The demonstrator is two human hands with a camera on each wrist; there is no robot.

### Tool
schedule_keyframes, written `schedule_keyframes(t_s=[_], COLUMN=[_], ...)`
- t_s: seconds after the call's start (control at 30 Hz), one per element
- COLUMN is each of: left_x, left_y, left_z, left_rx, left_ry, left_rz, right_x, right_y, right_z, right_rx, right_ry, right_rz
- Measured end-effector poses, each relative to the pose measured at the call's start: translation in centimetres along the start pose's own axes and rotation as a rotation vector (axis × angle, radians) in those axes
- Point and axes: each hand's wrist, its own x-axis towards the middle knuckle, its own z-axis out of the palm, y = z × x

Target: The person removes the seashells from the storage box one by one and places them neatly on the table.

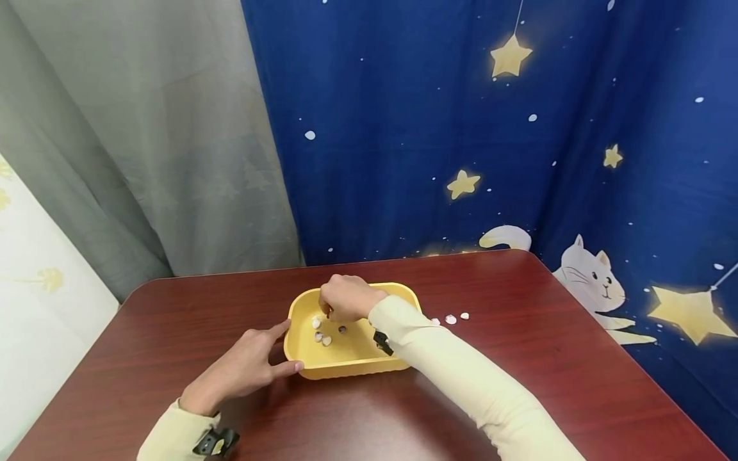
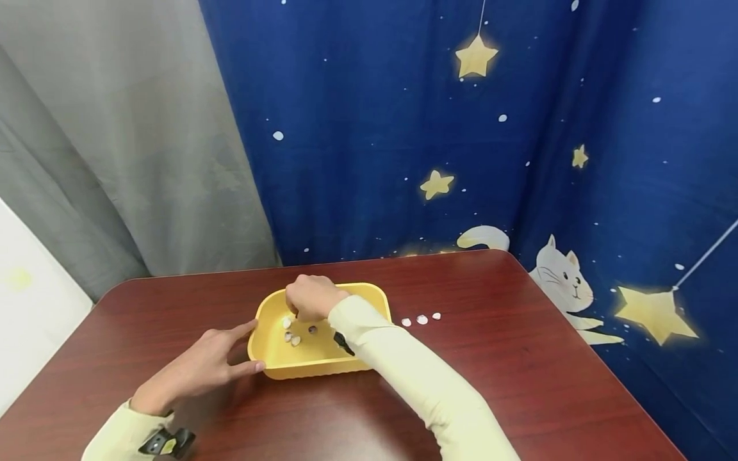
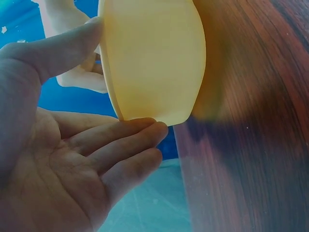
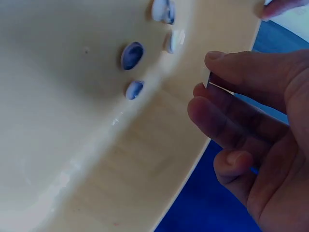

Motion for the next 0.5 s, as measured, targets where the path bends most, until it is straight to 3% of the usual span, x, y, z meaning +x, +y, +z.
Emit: schedule_keyframes(t_s=[0.5], left_x=[0.1], left_y=[0.2], left_z=[-0.1], left_rx=[0.003], left_ry=[-0.009], left_rz=[-0.005], right_x=[-4.5], right_y=[1.5], right_z=[-3.1], right_rx=[0.030], right_ry=[0.052], right_rz=[-0.043])
